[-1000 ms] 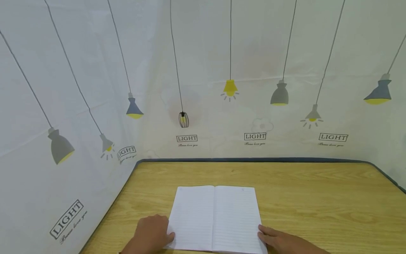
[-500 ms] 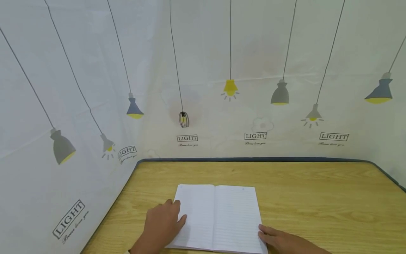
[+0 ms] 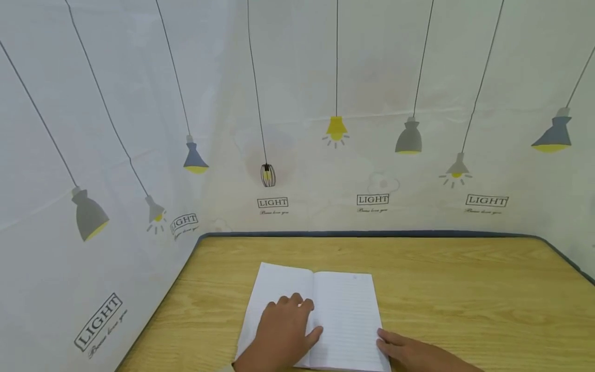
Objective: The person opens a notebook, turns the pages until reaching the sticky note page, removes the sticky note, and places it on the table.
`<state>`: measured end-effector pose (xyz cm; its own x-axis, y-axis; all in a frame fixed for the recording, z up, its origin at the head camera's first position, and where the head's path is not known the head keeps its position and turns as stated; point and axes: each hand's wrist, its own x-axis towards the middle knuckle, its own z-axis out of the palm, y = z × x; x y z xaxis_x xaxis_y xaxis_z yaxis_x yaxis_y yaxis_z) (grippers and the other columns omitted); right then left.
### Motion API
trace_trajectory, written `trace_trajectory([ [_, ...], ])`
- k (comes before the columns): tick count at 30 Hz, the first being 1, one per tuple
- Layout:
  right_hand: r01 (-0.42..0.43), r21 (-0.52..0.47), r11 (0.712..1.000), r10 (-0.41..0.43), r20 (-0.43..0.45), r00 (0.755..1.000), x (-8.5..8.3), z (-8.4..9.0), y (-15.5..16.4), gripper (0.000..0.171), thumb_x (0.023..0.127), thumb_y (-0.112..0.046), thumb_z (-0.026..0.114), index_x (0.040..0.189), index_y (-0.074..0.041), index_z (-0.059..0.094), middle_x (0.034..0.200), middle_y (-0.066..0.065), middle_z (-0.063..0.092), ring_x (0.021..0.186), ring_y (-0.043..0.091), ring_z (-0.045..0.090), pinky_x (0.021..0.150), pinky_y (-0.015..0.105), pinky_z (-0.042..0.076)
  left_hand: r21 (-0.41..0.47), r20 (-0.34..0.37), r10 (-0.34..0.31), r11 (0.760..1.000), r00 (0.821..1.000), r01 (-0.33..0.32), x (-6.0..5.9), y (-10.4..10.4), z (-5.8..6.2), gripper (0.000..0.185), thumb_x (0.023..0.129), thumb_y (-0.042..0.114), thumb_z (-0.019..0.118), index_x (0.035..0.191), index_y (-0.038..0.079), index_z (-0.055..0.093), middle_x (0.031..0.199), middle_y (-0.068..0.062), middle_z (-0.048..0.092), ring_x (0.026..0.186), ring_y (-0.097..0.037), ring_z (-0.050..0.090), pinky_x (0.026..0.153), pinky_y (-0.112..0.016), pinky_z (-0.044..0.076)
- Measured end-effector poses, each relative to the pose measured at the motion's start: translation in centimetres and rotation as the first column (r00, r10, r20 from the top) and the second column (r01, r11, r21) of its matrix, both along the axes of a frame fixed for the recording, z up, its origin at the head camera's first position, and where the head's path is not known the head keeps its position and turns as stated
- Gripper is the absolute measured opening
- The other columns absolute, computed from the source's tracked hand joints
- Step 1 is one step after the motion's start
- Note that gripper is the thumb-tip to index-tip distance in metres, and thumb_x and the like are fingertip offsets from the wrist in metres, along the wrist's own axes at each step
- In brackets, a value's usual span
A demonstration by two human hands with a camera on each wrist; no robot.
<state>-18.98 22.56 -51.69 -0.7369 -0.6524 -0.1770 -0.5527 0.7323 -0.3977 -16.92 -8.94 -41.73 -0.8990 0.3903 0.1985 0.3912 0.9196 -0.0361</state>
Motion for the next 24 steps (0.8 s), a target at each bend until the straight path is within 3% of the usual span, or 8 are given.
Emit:
trace_trajectory([
  [5, 0.001, -0.021, 1.000, -0.001, 0.008, 1.000, -0.5, -1.3, 0.6, 0.087, 0.085, -0.075, 0.055, 0.150, -0.017, 0.047, 0.157, 0.010, 0.043, 0.137, 0.024, 0.052, 0.099, 0.036, 0.052, -0.036, 0.119, -0.007, 0.999, 0.993, 0.012, -0.1, 1.5, -0.5, 0.057, 0.085, 0.067, 0.063, 0.121, 0.022, 0.066, 0.118, -0.001, 0.067, 0.106, -0.025, 0.065, 0.077, -0.048, 0.051],
  [8, 0.000, -0.041, 0.999, 0.001, 0.020, 1.000, 0.1, -0.2, 0.2, 0.083, 0.087, -0.068, 0.060, 0.149, -0.013, 0.048, 0.156, 0.013, 0.043, 0.136, 0.028, 0.052, 0.099, 0.038, 0.052, -0.046, 0.188, -0.018, 0.999, 0.982, 0.027, -0.2, 1.9, -0.7, 0.065, 0.082, 0.072, 0.063, 0.126, 0.024, 0.065, 0.126, -0.002, 0.065, 0.114, -0.028, 0.062, 0.084, -0.051, 0.052],
  [15, 0.006, -0.052, 0.999, -0.005, 0.014, 1.000, 1.9, 3.4, -1.0, 0.077, 0.090, -0.059, 0.063, 0.144, -0.005, 0.053, 0.151, 0.020, 0.048, 0.134, 0.023, 0.054, 0.097, 0.031, 0.053, -0.010, 0.363, -0.058, 0.998, 0.930, 0.066, -0.3, 2.2, -0.9, 0.075, 0.076, 0.071, 0.071, 0.137, 0.029, 0.058, 0.145, -0.003, 0.054, 0.133, -0.033, 0.052, 0.094, -0.058, 0.050],
  [18, -0.013, -0.059, 0.998, 0.013, 0.008, 1.000, 2.2, 4.0, -0.9, 0.075, 0.091, -0.057, 0.063, 0.143, -0.003, 0.053, 0.150, 0.022, 0.048, 0.134, 0.023, 0.054, 0.097, 0.030, 0.052, -0.011, 0.368, -0.077, 0.996, 0.927, 0.087, -0.3, 2.3, -1.3, 0.075, 0.075, 0.068, 0.074, 0.138, 0.030, 0.058, 0.147, -0.003, 0.052, 0.134, -0.033, 0.051, 0.091, -0.058, 0.052],
  [24, -0.054, -0.064, 0.996, 0.053, -0.027, 0.998, 2.1, 4.2, -0.6, 0.074, 0.093, -0.053, 0.063, 0.142, 0.002, 0.053, 0.148, 0.026, 0.048, 0.134, 0.024, 0.054, 0.097, 0.030, 0.052, -0.037, 0.324, -0.113, 0.991, 0.939, 0.132, -0.5, 2.5, -1.9, 0.073, 0.074, 0.064, 0.077, 0.136, 0.029, 0.059, 0.146, -0.004, 0.053, 0.130, -0.032, 0.054, 0.079, -0.048, 0.057],
])
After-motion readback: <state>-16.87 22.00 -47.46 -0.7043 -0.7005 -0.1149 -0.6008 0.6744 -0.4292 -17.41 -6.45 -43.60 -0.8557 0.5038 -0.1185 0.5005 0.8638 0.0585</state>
